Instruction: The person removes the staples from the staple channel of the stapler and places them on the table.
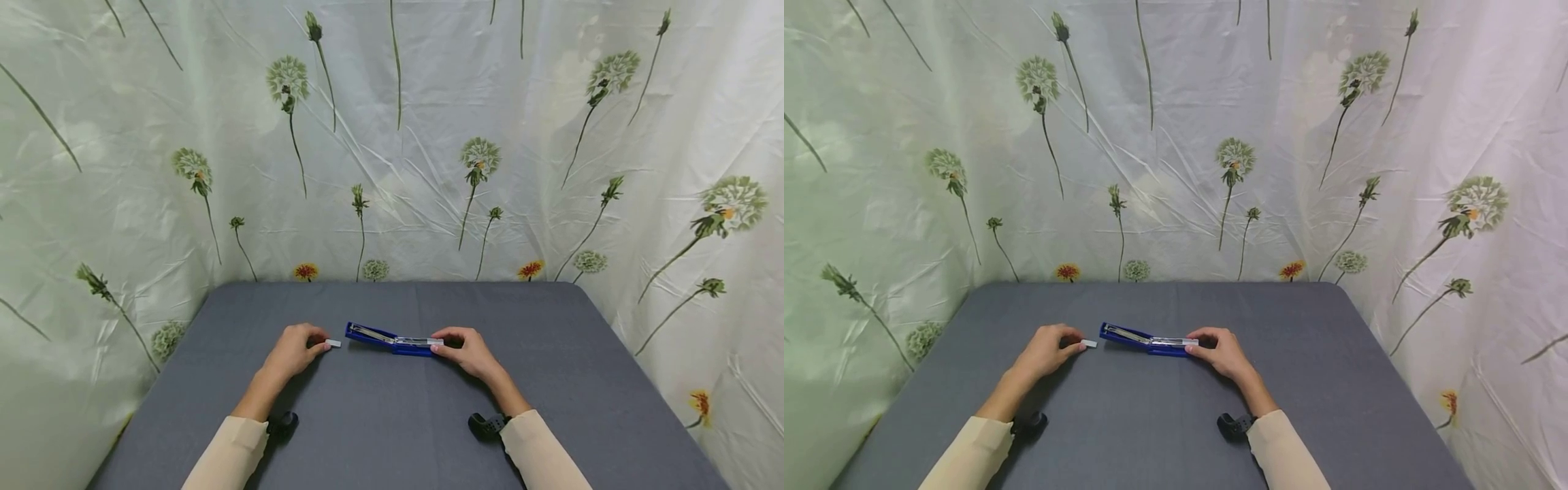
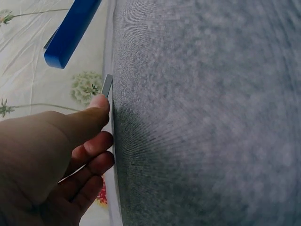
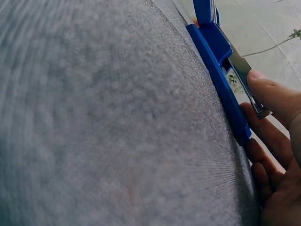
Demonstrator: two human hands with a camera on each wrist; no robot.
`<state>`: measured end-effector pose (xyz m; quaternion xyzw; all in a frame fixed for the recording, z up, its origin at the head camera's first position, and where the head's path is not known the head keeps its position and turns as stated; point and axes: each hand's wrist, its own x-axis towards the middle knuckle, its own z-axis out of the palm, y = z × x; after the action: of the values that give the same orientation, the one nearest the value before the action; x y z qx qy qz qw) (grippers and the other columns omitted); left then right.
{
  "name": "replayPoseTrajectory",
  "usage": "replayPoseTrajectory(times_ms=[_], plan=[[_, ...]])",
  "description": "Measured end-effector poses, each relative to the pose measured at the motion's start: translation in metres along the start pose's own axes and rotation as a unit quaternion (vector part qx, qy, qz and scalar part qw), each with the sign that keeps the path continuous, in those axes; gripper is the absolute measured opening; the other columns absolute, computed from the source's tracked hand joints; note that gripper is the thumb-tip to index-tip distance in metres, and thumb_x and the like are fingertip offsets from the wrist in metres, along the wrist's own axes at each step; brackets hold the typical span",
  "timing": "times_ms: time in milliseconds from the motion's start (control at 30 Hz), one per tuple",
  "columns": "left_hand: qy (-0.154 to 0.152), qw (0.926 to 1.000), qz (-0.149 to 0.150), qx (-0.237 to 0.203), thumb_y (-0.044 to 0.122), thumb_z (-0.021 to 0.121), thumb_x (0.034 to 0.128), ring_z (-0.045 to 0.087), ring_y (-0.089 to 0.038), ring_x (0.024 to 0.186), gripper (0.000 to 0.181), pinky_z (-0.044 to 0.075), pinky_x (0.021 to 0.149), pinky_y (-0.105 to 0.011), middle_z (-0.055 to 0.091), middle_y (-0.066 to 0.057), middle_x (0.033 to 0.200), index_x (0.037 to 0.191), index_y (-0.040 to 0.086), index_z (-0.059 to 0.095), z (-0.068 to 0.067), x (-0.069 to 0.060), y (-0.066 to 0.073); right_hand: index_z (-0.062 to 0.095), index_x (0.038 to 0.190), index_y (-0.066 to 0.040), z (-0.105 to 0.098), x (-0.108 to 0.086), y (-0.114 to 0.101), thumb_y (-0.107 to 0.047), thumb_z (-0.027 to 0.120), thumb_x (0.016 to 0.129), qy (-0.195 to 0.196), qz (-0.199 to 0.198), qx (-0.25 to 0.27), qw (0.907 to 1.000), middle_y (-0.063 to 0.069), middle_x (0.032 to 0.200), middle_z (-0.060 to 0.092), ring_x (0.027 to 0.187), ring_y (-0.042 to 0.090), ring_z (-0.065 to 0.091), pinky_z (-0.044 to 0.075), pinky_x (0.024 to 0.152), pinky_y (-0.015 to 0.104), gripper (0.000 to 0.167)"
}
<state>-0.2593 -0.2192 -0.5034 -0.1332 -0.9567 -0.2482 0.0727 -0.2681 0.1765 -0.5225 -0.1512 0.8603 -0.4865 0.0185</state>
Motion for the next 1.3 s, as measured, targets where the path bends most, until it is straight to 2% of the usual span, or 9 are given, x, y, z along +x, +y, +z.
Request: replayPoseTrajectory(times_ms=[133, 467, 733, 867, 967, 1300], plan=[[0.0, 0.9998, -0.004, 0.019, 0.02, 0.081, 0.0895, 0.069, -0.025, 0.091, 0.012, 0.056, 0.083, -0.047, 0.073, -0.005, 0.094, 0.099, 0.012, 0.082, 0.0, 0.0011, 0.0009, 0.079, 0.112, -0.017, -0.0006, 0.0, 0.0009, -0.028, 0.081, 0.091, -0.004, -0.006, 0.0, 1.0, 0.003, 0.109, 0.076, 0.092, 0.013, 0.063, 0.05, 0.081, 0.026, 0.024], [-0.004, 0.9992, -0.019, 0.034, 0.022, 0.082, 0.0889, 0.069, -0.025, 0.091, 0.014, 0.056, 0.082, -0.046, 0.072, -0.004, 0.092, 0.1, 0.012, 0.084, -0.0006, 0.0027, 0.0011, 0.079, 0.113, -0.016, -0.003, 0.0011, 0.0013, -0.027, 0.08, 0.092, -0.011, -0.006, 0.004, 0.9999, 0.004, 0.111, 0.077, 0.096, 0.013, 0.064, 0.051, 0.083, 0.027, 0.024], [-0.007, 0.9992, -0.025, 0.031, 0.022, 0.083, 0.0884, 0.069, -0.025, 0.09, 0.015, 0.056, 0.082, -0.047, 0.072, -0.004, 0.092, 0.1, 0.012, 0.084, -0.0014, 0.0006, 0.0019, 0.079, 0.114, -0.013, -0.0046, 0.0005, 0.0013, -0.026, 0.078, 0.094, -0.008, -0.007, -0.003, 0.9999, 0.006, 0.109, 0.077, 0.09, 0.01, 0.064, 0.05, 0.079, 0.026, 0.024], [-0.009, 0.9991, -0.03, 0.027, 0.021, 0.083, 0.0886, 0.069, -0.025, 0.091, 0.016, 0.057, 0.082, -0.047, 0.071, -0.004, 0.093, 0.101, 0.012, 0.084, -0.0018, 0.0001, 0.0018, 0.079, 0.113, -0.015, -0.0044, 0.0009, 0.0013, -0.026, 0.078, 0.094, -0.008, 0.0, -0.007, 0.9999, 0.003, 0.106, 0.077, 0.087, 0.01, 0.062, 0.049, 0.077, 0.025, 0.022], [-0.008, 0.9992, -0.03, 0.025, 0.021, 0.083, 0.0882, 0.069, -0.026, 0.091, 0.017, 0.057, 0.083, -0.047, 0.071, -0.004, 0.092, 0.103, 0.011, 0.084, -0.0024, -0.0003, 0.0017, 0.079, 0.112, -0.018, -0.0039, 0.0014, 0.0015, -0.027, 0.078, 0.094, -0.008, 0.005, -0.007, 0.9999, 0.001, 0.105, 0.077, 0.087, 0.01, 0.061, 0.048, 0.078, 0.025, 0.021], [-0.02, 0.9989, -0.034, 0.025, 0.021, 0.084, 0.0877, 0.069, -0.027, 0.095, 0.022, 0.056, 0.086, -0.048, 0.073, -0.007, 0.098, 0.105, 0.009, 0.081, -0.0044, -0.0012, -0.0004, 0.079, 0.111, -0.016, -0.0041, 0.002, 0.0021, -0.028, 0.078, 0.094, -0.007, 0.005, 0.002, 1.0, 0.002, 0.106, 0.077, 0.088, 0.012, 0.062, 0.049, 0.077, 0.026, 0.021]])
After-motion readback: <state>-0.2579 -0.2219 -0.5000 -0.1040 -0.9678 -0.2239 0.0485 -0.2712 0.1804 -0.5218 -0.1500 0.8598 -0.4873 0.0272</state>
